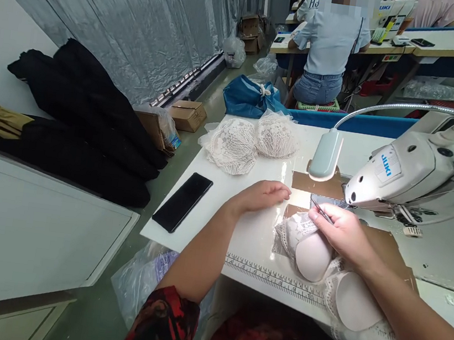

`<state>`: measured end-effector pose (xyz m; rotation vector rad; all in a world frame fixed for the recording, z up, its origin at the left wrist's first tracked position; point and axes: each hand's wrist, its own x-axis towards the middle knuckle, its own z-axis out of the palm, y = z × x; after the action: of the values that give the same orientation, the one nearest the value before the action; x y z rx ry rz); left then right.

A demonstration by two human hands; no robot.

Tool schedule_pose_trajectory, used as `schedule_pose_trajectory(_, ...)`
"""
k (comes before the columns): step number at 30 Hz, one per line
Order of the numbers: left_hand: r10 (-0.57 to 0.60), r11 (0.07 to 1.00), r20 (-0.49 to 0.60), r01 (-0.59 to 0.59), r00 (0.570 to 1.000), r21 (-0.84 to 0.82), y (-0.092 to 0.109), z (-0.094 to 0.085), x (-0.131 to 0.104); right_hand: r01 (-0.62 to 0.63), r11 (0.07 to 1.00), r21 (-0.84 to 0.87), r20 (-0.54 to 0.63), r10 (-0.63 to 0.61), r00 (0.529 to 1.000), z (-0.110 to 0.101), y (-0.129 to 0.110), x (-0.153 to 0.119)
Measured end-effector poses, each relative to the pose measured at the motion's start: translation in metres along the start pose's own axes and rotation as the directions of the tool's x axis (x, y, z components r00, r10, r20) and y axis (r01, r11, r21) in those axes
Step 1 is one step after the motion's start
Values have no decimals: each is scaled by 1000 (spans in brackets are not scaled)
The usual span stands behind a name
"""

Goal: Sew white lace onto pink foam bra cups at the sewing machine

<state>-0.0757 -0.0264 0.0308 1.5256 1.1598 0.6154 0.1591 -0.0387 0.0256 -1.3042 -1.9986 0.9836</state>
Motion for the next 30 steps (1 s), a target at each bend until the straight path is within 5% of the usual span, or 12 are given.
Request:
schedule_pose_trajectory(5,121,991,189,-108,975,-79,1,22,1,43,999,-1,13,-43,999,0,-5,-1)
schedule_pose_trajectory(16,133,990,139,-137,981,17,7,27,-4,83,994,-74,2,-83,997,6,-7,-3)
schedule_pose_trajectory(22,130,991,247,-124,960,-41,7,28,-5,99,992,-79,-24,-101,995,7,-10,-4)
schedule_pose_trajectory(26,68,998,282,-66,957,-15,8,25,-8,102,988,-114,-64,-110,992,9,-8,-3)
schedule_pose_trajectory(30,-82,996,423,56,902,75,12,13,-26,78,986,-150,-122,-96,988,10,-7,-1)
